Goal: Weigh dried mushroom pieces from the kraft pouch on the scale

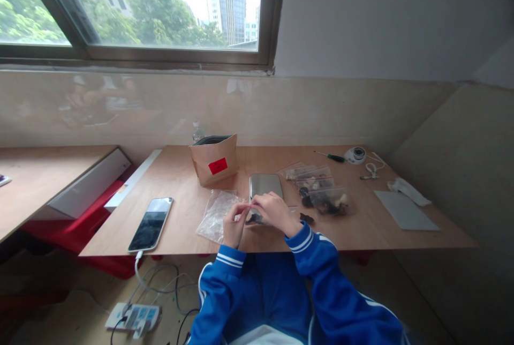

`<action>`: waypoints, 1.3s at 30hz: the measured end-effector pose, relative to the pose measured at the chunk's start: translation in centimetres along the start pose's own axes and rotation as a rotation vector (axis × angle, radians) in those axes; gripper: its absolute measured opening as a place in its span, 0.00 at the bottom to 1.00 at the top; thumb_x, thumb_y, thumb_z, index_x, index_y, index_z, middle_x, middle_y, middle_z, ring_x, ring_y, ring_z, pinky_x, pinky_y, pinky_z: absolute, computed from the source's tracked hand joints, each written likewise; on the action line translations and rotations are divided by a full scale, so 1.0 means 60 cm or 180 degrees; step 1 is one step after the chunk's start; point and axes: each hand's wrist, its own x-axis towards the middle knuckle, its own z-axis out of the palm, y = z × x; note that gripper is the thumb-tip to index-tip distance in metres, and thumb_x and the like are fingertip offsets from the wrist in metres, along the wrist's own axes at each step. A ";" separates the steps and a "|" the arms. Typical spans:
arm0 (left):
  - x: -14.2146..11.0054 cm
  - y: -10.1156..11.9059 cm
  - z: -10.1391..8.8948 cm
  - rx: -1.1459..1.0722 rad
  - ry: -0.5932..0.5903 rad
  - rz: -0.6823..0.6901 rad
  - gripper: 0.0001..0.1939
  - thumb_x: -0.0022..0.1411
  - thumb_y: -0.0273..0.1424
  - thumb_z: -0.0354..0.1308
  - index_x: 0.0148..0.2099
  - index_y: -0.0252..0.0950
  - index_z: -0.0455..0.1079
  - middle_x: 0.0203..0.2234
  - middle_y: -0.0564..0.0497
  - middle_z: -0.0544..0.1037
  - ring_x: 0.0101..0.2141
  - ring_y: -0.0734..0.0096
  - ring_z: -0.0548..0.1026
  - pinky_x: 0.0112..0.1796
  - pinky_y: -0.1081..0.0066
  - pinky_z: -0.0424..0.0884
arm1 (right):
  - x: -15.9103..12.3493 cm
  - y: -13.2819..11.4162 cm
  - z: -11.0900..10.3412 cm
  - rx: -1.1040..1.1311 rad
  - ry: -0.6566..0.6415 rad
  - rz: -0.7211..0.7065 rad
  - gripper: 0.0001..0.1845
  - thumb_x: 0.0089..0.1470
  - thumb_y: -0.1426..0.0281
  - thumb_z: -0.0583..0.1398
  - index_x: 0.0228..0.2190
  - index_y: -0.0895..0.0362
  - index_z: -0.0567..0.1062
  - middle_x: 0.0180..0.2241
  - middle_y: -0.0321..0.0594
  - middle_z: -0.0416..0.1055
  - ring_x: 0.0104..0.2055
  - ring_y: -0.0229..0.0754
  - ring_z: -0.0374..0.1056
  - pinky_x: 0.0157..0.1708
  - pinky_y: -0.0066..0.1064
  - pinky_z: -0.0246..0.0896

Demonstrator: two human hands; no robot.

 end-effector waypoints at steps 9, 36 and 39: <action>-0.007 -0.003 0.002 0.0130 0.0148 0.0075 0.09 0.58 0.37 0.56 0.36 0.37 0.71 0.31 0.50 0.78 0.34 0.67 0.76 0.39 0.67 0.71 | -0.004 0.000 0.027 -0.0429 0.0151 0.0099 0.09 0.59 0.75 0.52 0.31 0.57 0.72 0.28 0.41 0.75 0.31 0.40 0.68 0.34 0.31 0.48; -0.007 0.003 -0.025 0.0518 -0.0376 0.0315 0.11 0.60 0.38 0.53 0.35 0.38 0.72 0.31 0.51 0.78 0.34 0.66 0.75 0.38 0.70 0.68 | -0.042 0.048 0.036 -0.0406 -0.0099 0.0092 0.12 0.60 0.71 0.53 0.30 0.55 0.75 0.27 0.40 0.73 0.30 0.38 0.66 0.37 0.28 0.52; -0.001 -0.001 -0.026 0.0599 -0.0348 0.0339 0.11 0.60 0.37 0.53 0.34 0.37 0.72 0.30 0.51 0.78 0.34 0.66 0.75 0.38 0.69 0.68 | -0.053 0.051 0.039 -0.0306 -0.0032 0.0110 0.12 0.59 0.74 0.53 0.30 0.55 0.76 0.27 0.39 0.73 0.29 0.37 0.66 0.39 0.29 0.53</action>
